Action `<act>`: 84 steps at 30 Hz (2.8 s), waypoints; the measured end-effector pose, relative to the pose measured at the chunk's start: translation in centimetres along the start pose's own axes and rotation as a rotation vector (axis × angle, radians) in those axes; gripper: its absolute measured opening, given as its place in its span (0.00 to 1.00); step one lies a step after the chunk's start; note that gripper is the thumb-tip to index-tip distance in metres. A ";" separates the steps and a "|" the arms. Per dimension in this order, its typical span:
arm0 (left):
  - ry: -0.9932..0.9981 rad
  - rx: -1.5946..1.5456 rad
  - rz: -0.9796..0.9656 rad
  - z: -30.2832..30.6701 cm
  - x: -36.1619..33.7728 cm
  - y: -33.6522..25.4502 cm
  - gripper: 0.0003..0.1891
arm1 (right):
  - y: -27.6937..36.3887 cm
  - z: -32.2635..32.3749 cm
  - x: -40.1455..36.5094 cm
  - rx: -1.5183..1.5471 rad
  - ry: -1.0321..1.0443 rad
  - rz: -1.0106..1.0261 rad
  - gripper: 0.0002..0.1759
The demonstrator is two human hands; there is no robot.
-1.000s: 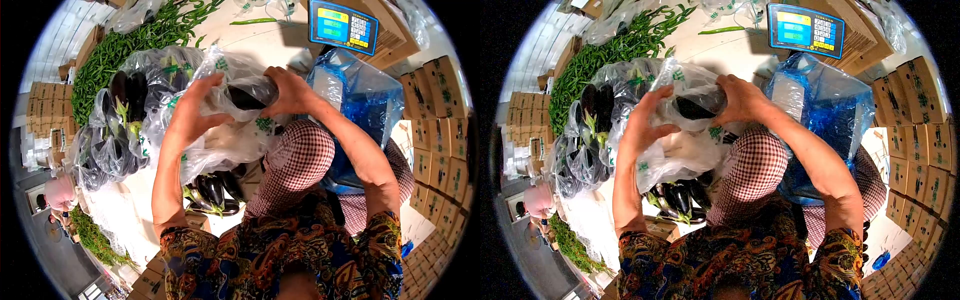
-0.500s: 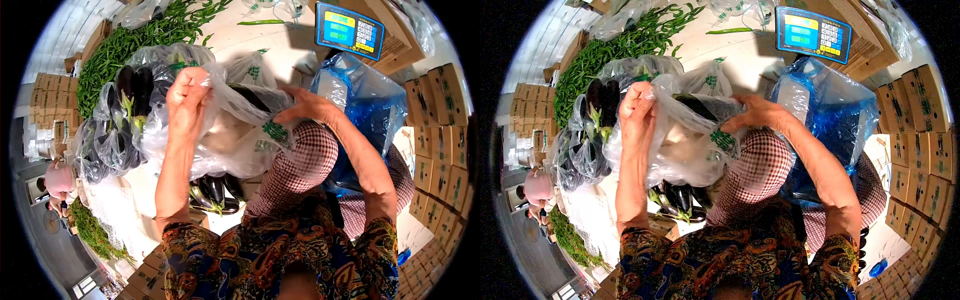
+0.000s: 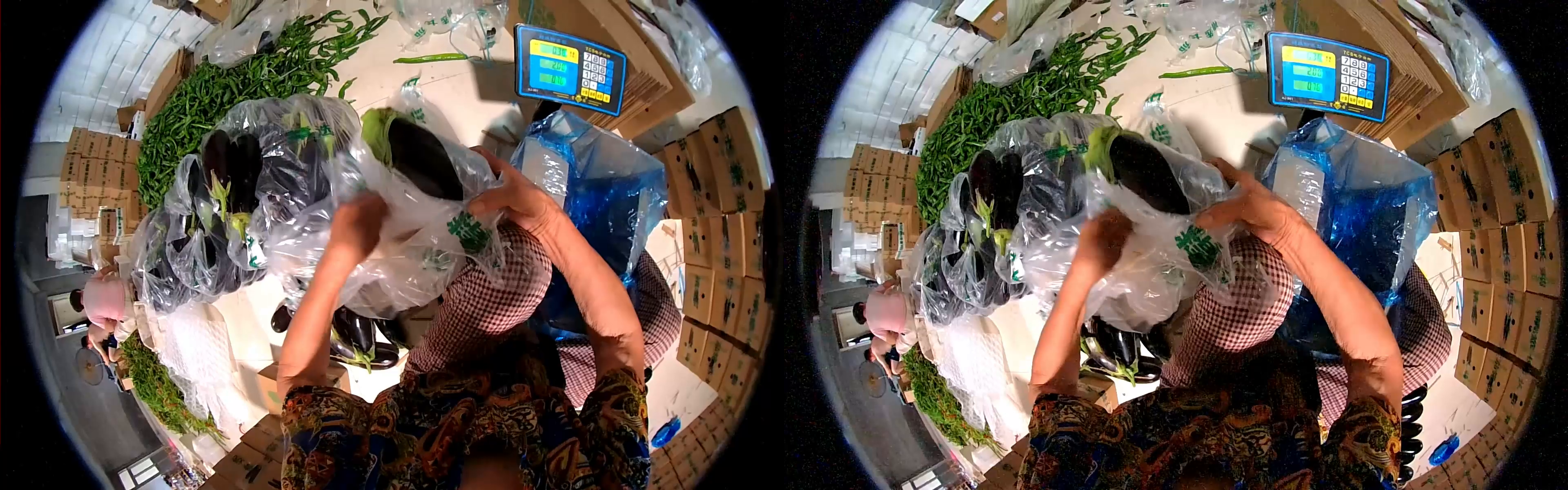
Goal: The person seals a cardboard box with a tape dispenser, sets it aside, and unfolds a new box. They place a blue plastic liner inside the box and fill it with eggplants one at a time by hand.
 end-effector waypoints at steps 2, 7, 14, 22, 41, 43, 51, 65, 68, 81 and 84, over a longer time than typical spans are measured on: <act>0.055 -0.205 0.037 0.0 -0.3 -1.0 0.13 | -0.3 0.6 0.6 -0.053 -0.005 0.026 0.47; -0.538 -0.977 0.539 8.3 2.7 -4.1 0.25 | -0.5 0.6 0.4 -0.072 0.019 0.066 0.48; -0.509 -1.255 0.529 8.0 6.4 -7.2 0.25 | -0.3 -0.6 2.0 -0.713 -0.039 0.410 0.54; -0.708 -1.237 0.437 7.5 6.1 -6.3 0.25 | -1.2 2.6 3.3 -0.743 -0.156 0.486 0.37; -0.800 -1.480 0.502 11.0 2.1 -1.7 0.21 | 3.3 0.4 1.2 -1.219 -0.347 0.911 0.46; -0.800 -1.504 0.577 10.5 3.7 -2.9 0.22 | 3.8 -2.9 0.5 -0.966 -0.047 0.760 0.47; -0.592 -1.606 0.499 8.9 5.2 -5.4 0.23 | 4.2 -1.7 0.0 -0.112 0.110 0.226 0.33; -0.497 -1.774 0.572 5.0 8.0 -6.5 0.29 | 2.9 0.6 0.5 0.086 0.175 0.386 0.21; -0.278 -1.579 0.465 3.8 7.8 -5.9 0.27 | 3.4 2.3 -0.4 0.324 -0.053 0.405 0.13; 0.331 -0.009 0.343 -24.0 2.6 2.1 0.67 | 2.7 15.4 -14.6 -0.023 -0.724 0.249 0.34; 0.234 -0.157 0.425 -27.6 1.9 3.7 0.57 | 0.6 16.2 -15.6 -0.187 -0.888 -0.065 0.56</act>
Point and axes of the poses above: each hand's wrist, its own x-axis towards the middle knuckle, its own z-axis out of the back of the hand, y = z × x, the point moved 2 cm from there along x, towards the middle knuckle, and after that the axes turned 6 degrees about -z, right-handed, at the moved point
